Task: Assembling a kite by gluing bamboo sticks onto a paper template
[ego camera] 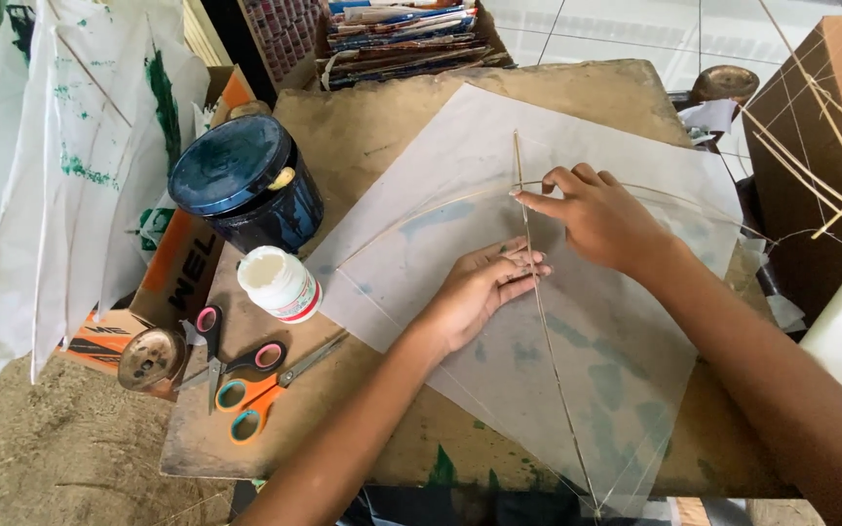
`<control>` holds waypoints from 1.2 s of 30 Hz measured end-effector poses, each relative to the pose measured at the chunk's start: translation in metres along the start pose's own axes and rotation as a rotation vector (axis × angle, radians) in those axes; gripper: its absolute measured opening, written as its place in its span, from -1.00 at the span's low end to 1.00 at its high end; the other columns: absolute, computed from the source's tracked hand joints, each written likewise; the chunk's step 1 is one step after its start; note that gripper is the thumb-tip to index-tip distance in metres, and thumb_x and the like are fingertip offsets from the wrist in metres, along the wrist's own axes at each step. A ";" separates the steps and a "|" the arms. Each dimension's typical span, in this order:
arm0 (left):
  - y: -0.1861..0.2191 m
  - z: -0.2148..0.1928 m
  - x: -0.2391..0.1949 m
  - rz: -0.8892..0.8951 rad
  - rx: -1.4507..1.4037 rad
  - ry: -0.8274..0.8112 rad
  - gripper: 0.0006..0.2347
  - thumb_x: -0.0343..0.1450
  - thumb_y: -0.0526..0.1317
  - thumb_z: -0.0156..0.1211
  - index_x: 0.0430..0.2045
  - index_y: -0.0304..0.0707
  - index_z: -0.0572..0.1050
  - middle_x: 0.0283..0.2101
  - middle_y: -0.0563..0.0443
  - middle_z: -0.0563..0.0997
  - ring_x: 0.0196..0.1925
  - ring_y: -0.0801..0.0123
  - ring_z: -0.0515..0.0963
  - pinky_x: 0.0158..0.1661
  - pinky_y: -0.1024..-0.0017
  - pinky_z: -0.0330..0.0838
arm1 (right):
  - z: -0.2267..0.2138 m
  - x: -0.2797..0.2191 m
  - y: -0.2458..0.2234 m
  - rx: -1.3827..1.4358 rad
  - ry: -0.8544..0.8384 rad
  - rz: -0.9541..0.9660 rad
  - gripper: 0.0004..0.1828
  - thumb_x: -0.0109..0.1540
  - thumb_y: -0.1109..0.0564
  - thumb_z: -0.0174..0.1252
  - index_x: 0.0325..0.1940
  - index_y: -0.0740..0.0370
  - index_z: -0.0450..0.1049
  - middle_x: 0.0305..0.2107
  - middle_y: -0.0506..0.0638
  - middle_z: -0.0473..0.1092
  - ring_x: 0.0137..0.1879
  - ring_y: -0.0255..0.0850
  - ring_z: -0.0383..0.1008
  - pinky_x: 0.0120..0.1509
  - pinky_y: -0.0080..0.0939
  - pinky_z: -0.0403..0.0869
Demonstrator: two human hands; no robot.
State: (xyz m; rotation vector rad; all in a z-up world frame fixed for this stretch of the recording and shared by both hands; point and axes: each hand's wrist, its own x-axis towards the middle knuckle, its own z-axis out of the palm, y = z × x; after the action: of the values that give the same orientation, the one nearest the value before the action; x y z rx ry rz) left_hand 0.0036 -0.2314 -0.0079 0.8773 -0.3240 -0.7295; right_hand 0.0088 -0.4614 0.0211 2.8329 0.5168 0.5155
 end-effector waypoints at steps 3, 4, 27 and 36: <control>-0.002 -0.002 0.002 0.006 -0.005 0.002 -0.44 0.44 -0.39 0.07 0.33 -0.79 0.10 0.16 -0.49 0.49 0.21 -0.01 0.52 0.29 0.09 0.36 | 0.017 0.011 0.004 -0.056 0.000 0.034 -0.12 0.12 0.39 0.11 0.47 -0.26 0.29 -0.04 -0.09 0.26 0.03 -0.14 0.37 0.04 -0.05 0.48; -0.001 -0.002 0.002 0.009 -0.004 0.003 -0.44 0.44 -0.39 0.07 0.33 -0.79 0.10 0.16 -0.49 0.49 0.21 -0.01 0.52 0.29 0.09 0.36 | 0.020 0.014 0.007 -0.057 0.002 0.031 -0.12 0.12 0.39 0.11 0.47 -0.26 0.29 -0.04 -0.09 0.26 0.03 -0.14 0.37 0.04 -0.05 0.48; 0.001 -0.002 -0.001 0.016 -0.034 -0.002 -0.55 0.42 -0.42 0.04 0.23 -0.76 0.28 0.12 -0.46 0.52 0.17 -0.01 0.54 0.28 0.04 0.39 | -0.021 -0.002 -0.003 0.576 -0.076 0.077 -0.21 0.22 0.49 -0.12 0.49 -0.04 0.30 -0.05 0.19 0.36 0.14 0.22 0.42 0.16 0.17 0.45; -0.005 -0.009 0.006 0.007 -0.086 -0.024 -0.49 0.40 -0.42 -0.02 0.31 -0.70 0.20 0.19 -0.49 0.47 0.27 -0.11 0.48 0.33 -0.01 0.32 | -0.040 -0.006 -0.015 0.774 -0.114 0.107 -0.29 0.22 0.49 -0.16 0.37 0.04 0.44 0.02 0.16 0.36 0.13 0.10 0.41 0.14 0.08 0.43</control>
State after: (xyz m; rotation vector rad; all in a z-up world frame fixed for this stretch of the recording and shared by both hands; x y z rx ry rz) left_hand 0.0106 -0.2322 -0.0178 0.7859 -0.3150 -0.7425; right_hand -0.0153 -0.4444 0.0518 3.6097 0.6555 0.1806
